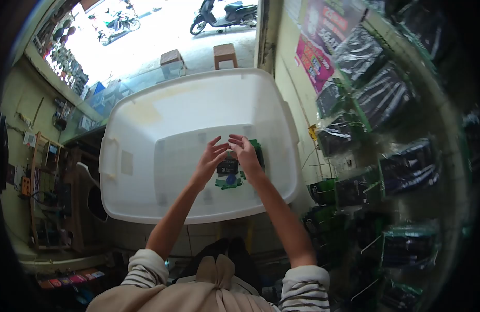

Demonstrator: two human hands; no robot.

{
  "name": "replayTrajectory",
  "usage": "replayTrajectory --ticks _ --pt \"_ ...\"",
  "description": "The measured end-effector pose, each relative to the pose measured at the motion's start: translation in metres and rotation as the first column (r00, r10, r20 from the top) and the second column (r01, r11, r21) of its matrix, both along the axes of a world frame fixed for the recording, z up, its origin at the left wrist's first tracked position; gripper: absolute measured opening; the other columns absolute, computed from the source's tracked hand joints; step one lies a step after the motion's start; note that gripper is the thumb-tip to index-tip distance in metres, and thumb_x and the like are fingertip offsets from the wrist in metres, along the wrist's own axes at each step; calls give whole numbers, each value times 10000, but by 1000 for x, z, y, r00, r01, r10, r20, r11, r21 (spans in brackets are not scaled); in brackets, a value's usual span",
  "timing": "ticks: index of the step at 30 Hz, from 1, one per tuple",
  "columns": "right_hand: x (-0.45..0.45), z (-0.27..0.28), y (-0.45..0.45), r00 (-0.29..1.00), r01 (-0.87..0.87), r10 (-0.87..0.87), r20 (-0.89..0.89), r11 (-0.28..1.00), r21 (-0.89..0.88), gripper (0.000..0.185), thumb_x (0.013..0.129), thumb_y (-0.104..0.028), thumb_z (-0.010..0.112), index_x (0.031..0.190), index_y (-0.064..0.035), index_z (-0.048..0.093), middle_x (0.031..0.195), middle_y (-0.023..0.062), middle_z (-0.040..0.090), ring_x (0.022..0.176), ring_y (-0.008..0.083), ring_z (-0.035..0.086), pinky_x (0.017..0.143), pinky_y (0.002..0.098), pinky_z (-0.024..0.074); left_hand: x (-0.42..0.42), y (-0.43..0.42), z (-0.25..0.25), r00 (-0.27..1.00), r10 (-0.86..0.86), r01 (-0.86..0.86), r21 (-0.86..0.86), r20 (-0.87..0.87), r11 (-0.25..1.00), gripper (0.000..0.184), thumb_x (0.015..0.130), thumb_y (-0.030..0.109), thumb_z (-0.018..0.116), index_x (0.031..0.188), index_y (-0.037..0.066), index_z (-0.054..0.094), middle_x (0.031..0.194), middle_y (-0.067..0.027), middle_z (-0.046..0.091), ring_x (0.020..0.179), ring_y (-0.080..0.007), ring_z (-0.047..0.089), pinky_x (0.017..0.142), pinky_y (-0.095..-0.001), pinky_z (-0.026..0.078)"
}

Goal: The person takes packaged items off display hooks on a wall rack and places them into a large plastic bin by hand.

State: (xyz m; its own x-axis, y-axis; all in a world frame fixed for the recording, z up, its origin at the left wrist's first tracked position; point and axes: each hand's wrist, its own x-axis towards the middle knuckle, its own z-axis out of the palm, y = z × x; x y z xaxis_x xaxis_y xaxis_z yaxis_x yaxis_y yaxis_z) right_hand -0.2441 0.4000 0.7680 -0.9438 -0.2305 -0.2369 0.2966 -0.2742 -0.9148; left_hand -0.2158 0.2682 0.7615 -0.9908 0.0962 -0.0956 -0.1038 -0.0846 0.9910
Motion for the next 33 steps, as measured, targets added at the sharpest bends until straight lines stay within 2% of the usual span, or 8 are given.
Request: replayTrajectory --ticks 5,8,11,12,20,24,27,33 --pt "107 62 44 752 547 -364 -549 809 214 157 837 -10 392 894 -14 538 851 71 573 828 148 548 748 248 413 82 38 62 952 89 -72 69 -292 995 232 841 47 465 1070 18 455 915 -68 539 875 -122 513 823 -261 386" --pt "180 64 77 676 705 -405 -616 597 382 148 838 -13 402 866 -19 547 821 76 567 809 152 548 730 250 415 123 66 52 952 -78 88 24 -295 996 174 841 43 465 1012 17 483 851 -55 546 802 -111 522 770 -244 394" --pt "245 40 103 641 767 -595 -485 490 414 149 877 -78 391 846 -25 527 836 45 552 801 113 519 744 236 394 152 101 28 933 -318 337 101 -167 936 137 839 39 465 969 14 500 809 -44 545 774 -103 517 729 -234 399" --pt "261 26 111 525 851 -684 -507 425 309 156 880 -93 396 841 -30 534 820 38 557 797 109 525 738 234 394 161 116 25 925 -349 362 67 -150 930 120 840 44 461 945 9 507 783 -45 545 765 -104 519 710 -225 400" --pt "393 -51 155 142 903 -883 -447 -69 424 237 898 -212 405 871 -24 547 804 41 578 790 109 547 728 235 405 216 211 -20 560 -789 804 -66 -251 591 169 805 34 477 968 12 514 760 -68 573 775 -133 557 717 -254 417" --pt "441 -81 172 19 881 -923 -384 -166 443 240 888 -227 429 875 -18 546 799 39 578 780 106 545 714 234 409 255 248 -57 479 -871 861 -137 -105 490 219 793 23 490 1013 15 494 859 -88 574 829 -150 563 736 -269 424" --pt "473 -131 189 43 855 -913 -405 -176 487 222 878 -212 447 885 -15 548 792 42 579 775 105 543 707 234 410 278 273 -109 406 -905 908 -55 -125 415 292 783 24 512 1070 24 457 969 -110 544 906 -179 546 763 -287 428" --pt "491 -178 222 27 805 -915 -402 -218 552 170 857 -144 463 954 -28 540 885 68 574 845 144 539 757 268 414 298 329 -164 318 -904 864 -305 -285 400 418 776 -11 519 1165 66 390 1124 -111 457 1056 -202 454 826 -315 407"
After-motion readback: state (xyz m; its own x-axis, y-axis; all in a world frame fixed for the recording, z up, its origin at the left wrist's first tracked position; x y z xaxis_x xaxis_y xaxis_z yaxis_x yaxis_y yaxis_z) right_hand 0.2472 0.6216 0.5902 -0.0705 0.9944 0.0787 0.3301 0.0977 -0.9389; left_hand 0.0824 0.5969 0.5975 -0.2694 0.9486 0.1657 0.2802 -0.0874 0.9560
